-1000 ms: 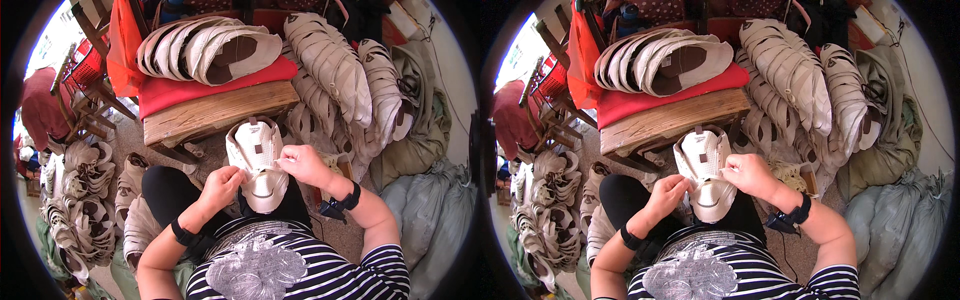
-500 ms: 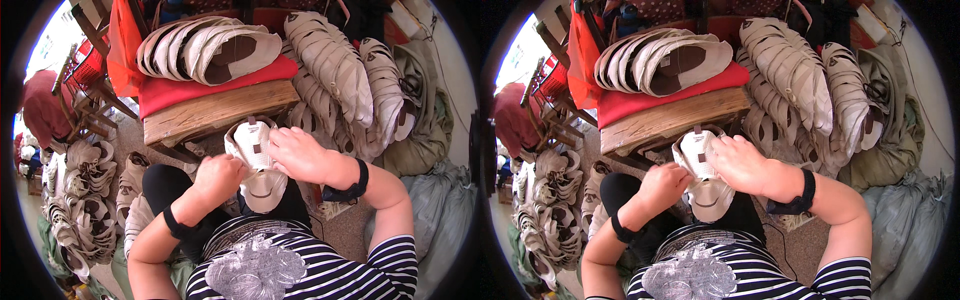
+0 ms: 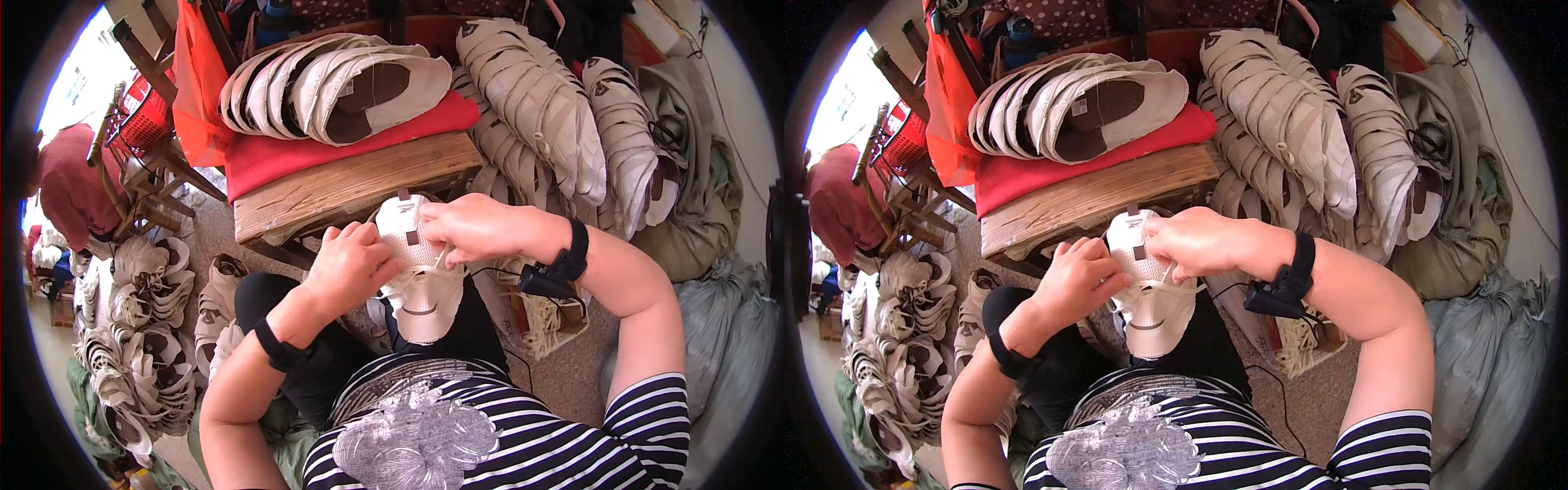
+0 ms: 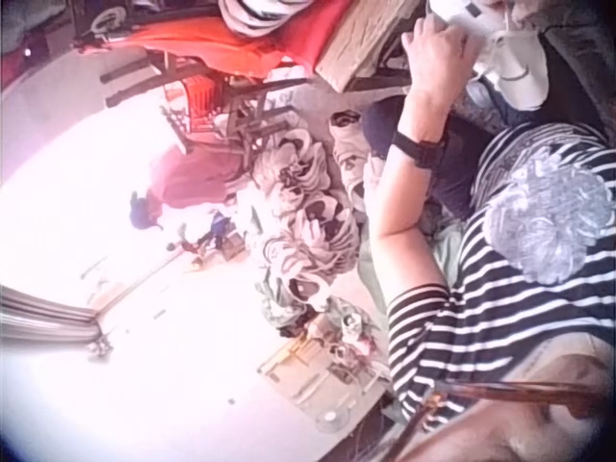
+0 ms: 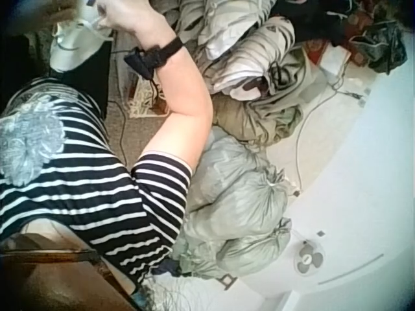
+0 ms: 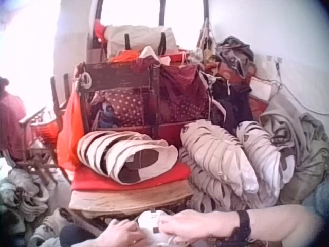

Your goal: The recorder is lacing a white shoe upper in a workshop environment.

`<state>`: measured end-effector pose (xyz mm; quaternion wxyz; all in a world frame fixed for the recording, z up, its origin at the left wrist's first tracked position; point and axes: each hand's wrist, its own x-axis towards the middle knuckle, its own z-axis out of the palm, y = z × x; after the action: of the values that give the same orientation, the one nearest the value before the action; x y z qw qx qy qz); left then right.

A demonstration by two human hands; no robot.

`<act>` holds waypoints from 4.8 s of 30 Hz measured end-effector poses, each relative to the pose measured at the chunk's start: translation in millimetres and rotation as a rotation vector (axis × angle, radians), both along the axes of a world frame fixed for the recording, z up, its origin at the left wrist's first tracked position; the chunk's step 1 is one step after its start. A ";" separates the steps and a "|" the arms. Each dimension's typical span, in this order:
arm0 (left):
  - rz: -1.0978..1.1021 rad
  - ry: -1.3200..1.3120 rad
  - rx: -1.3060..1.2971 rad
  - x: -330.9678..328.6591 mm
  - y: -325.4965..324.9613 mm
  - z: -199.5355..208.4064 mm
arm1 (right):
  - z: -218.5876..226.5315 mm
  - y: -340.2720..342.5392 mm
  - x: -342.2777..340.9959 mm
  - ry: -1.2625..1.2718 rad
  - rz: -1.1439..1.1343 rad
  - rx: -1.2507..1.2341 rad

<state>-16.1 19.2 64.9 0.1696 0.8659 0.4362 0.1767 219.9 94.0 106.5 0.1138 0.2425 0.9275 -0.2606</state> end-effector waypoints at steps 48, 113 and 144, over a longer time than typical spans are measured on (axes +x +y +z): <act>0.078 -0.999 -0.745 21.1 2.0 109.5 | 45.5 -24.1 14.0 0.484 -0.308 0.273; 0.378 -0.893 -0.357 -17.8 -37.0 -30.3 | -45.0 -68.6 51.0 0.956 -1.167 -0.539; 0.493 -0.708 -0.597 12.2 -46.1 -48.2 | -53.8 -70.7 15.2 0.585 -0.796 0.022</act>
<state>-3.9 -27.0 16.7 0.4995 0.5389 0.5743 0.3610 235.1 23.4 52.7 -0.2623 0.4959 0.7586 -0.3313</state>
